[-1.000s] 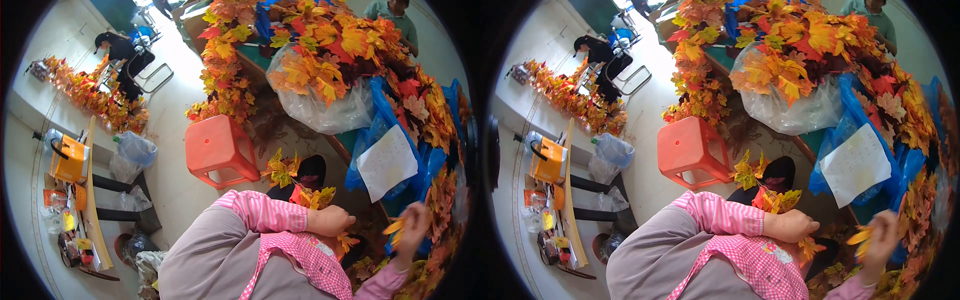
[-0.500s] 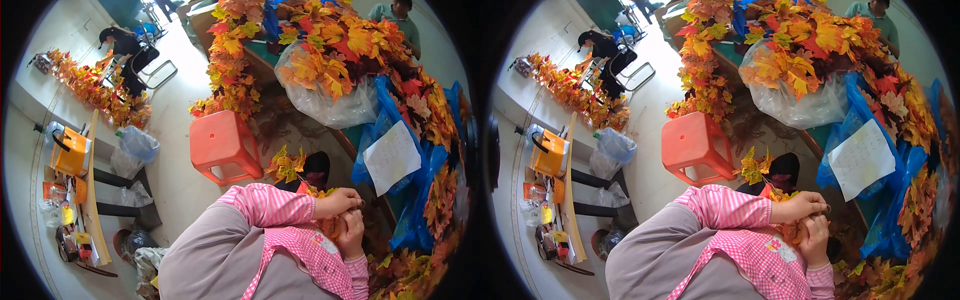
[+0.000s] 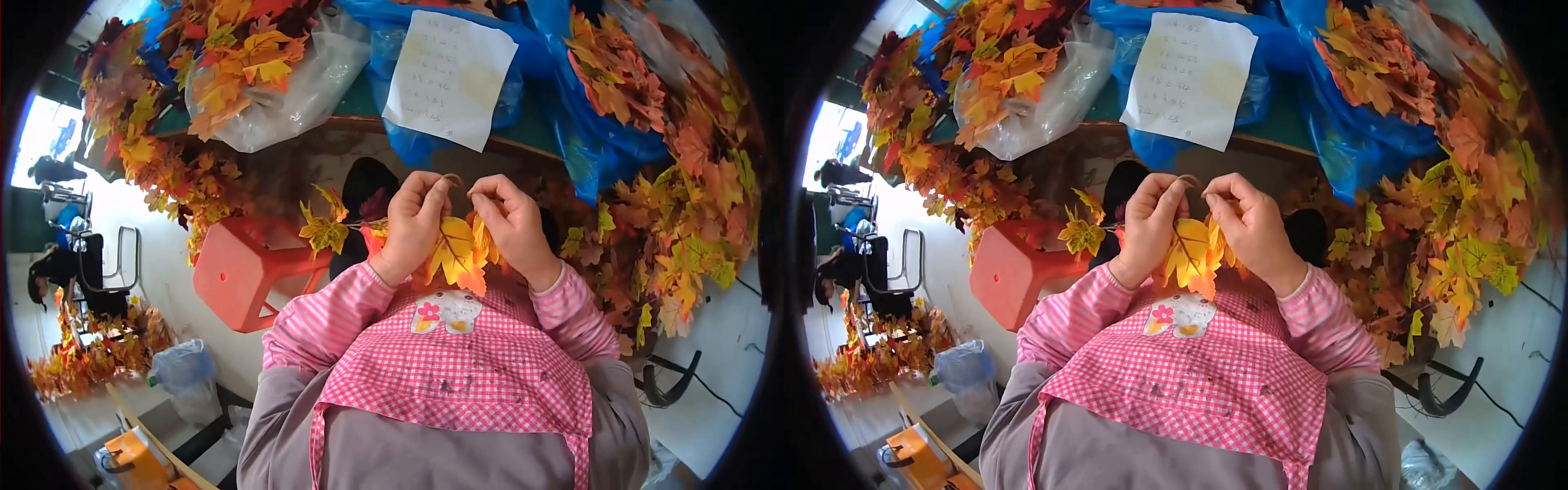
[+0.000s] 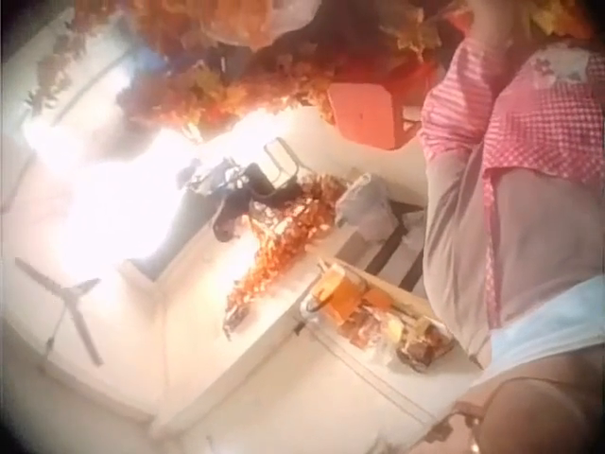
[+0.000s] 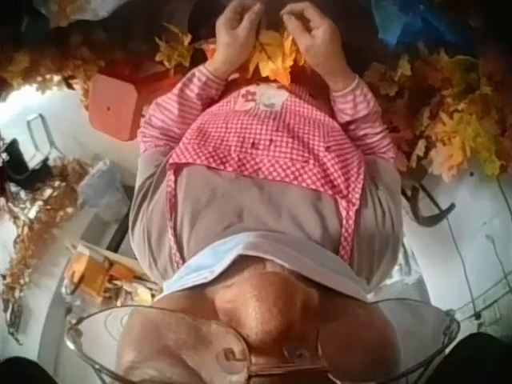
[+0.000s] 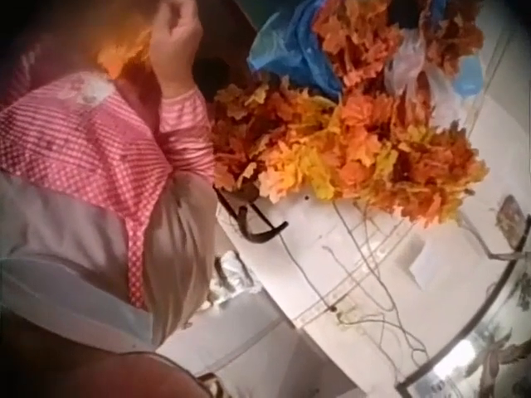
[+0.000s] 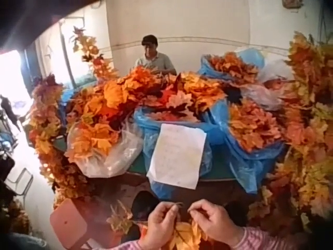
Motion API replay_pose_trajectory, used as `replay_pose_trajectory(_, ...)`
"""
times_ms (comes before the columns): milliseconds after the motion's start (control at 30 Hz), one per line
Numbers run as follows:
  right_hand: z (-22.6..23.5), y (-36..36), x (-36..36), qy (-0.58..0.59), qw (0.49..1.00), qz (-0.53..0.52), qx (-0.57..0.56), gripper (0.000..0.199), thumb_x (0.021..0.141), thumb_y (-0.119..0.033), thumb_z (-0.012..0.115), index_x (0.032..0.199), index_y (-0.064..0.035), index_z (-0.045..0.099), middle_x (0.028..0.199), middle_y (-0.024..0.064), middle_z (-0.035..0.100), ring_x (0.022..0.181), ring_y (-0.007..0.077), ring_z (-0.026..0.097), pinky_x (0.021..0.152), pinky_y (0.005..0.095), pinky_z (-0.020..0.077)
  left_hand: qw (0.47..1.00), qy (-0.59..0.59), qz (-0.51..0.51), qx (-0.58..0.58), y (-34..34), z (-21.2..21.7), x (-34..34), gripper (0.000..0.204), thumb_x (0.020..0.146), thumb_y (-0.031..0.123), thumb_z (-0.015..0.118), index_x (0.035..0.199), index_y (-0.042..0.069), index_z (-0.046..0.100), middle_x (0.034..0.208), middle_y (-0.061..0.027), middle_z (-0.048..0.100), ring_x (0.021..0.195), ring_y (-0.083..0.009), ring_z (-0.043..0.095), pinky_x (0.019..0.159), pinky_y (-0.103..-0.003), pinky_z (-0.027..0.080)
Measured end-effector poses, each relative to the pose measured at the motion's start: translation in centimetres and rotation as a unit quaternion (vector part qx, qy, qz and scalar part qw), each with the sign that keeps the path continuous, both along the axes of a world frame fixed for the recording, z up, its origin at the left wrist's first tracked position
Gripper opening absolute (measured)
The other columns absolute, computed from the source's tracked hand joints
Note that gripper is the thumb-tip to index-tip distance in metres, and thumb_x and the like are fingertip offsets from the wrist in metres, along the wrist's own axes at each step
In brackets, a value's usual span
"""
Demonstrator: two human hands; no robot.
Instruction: The person is manually attaching artificial maple leaves to a central stem to create a garland.
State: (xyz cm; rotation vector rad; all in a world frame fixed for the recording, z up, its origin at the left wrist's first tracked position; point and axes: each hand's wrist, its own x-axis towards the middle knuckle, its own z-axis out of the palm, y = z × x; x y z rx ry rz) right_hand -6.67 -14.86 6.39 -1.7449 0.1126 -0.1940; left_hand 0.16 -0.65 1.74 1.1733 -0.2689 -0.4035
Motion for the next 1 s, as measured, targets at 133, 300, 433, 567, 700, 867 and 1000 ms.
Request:
replay_pose_trajectory(133, -1.0, 0.4, 0.2, -0.013, 0.998, -0.028, -0.052, 0.007, 0.094, -0.005, 0.054, 0.097, -0.0002, 0.057, 0.08, -0.0018, 0.057, 0.07, 0.0037, 0.051, 0.062, 0.0186, 0.042, 1.0, 0.006, -0.002, -0.009, -0.2, 0.0, -0.5, 0.008, 0.097, 0.011, 0.054, 0.096, 0.004, 0.056, 0.074, 0.0029, 0.054, 0.066, -0.0042, 0.049, 0.058, -0.018, 0.041)
replay_pose_trajectory(300, -1.2, 0.6, 0.2, -0.012, 0.997, -0.041, -0.069, 0.006, 0.094, -0.005, 0.055, 0.097, -0.0001, 0.057, 0.077, -0.0018, 0.056, 0.069, 0.0031, 0.05, 0.06, 0.0188, 0.0418, 0.999, 0.017, -0.013, -0.031, -0.1, 0.0, -0.9, 0.009, 0.097, 0.012, 0.054, 0.097, 0.004, 0.055, 0.075, 0.0028, 0.053, 0.068, -0.0042, 0.048, 0.06, -0.018, 0.041)
replay_pose_trajectory(433, -1.3, 0.8, 0.3, -0.003, 0.998, -0.039, -0.039, 0.006, 0.094, -0.006, 0.055, 0.096, -0.0004, 0.057, 0.078, -0.0015, 0.057, 0.069, 0.0032, 0.051, 0.06, 0.0187, 0.0423, 0.999, 0.018, -0.011, -0.038, -0.1, -0.3, -0.9, 0.008, 0.098, 0.012, 0.053, 0.097, 0.004, 0.055, 0.076, 0.0028, 0.053, 0.069, -0.0042, 0.048, 0.061, -0.018, 0.041)
replay_pose_trajectory(567, -1.5, 1.0, 0.5, -0.007, 0.998, -0.048, -0.026, 0.006, 0.094, -0.005, 0.055, 0.096, -0.0005, 0.058, 0.079, -0.0013, 0.057, 0.07, 0.0032, 0.051, 0.061, 0.0186, 0.0429, 0.999, 0.011, -0.003, -0.041, -0.2, -0.3, -1.0, 0.008, 0.098, 0.012, 0.053, 0.097, 0.004, 0.055, 0.076, 0.0028, 0.053, 0.069, -0.0042, 0.048, 0.061, -0.017, 0.041)
replay_pose_trajectory(700, -1.4, 1.4, 0.5, -0.008, 0.998, -0.056, -0.026, 0.006, 0.093, -0.005, 0.056, 0.097, -0.0004, 0.058, 0.081, -0.0012, 0.058, 0.071, 0.0031, 0.052, 0.062, 0.0186, 0.0436, 1.0, -0.008, 0.012, -0.027, -0.4, -0.5, -1.1, 0.007, 0.097, 0.011, 0.053, 0.097, 0.004, 0.055, 0.076, 0.0027, 0.053, 0.068, -0.0043, 0.048, 0.06, -0.017, 0.041)
replay_pose_trajectory(867, -1.3, 1.0, 0.1, -0.001, 0.997, -0.064, -0.051, 0.006, 0.093, -0.005, 0.056, 0.097, -0.0007, 0.058, 0.082, -0.0009, 0.059, 0.072, 0.0032, 0.053, 0.062, 0.0185, 0.044, 0.999, -0.002, 0.023, -0.033, -0.4, -0.4, -1.2, 0.007, 0.097, 0.011, 0.053, 0.097, 0.004, 0.055, 0.075, 0.0024, 0.053, 0.067, -0.0043, 0.048, 0.059, -0.017, 0.041)
replay_pose_trajectory(1000, -1.5, 1.0, 0.2, -0.005, 0.998, -0.06, -0.028, 0.006, 0.093, -0.005, 0.056, 0.097, -0.0009, 0.058, 0.083, -0.0009, 0.059, 0.072, 0.0032, 0.053, 0.063, 0.0184, 0.0443, 0.999, -0.015, 0.02, -0.028, -0.7, -0.5, -1.3, 0.007, 0.097, 0.011, 0.054, 0.096, 0.004, 0.055, 0.075, 0.0024, 0.053, 0.067, -0.0041, 0.048, 0.059, -0.018, 0.041)
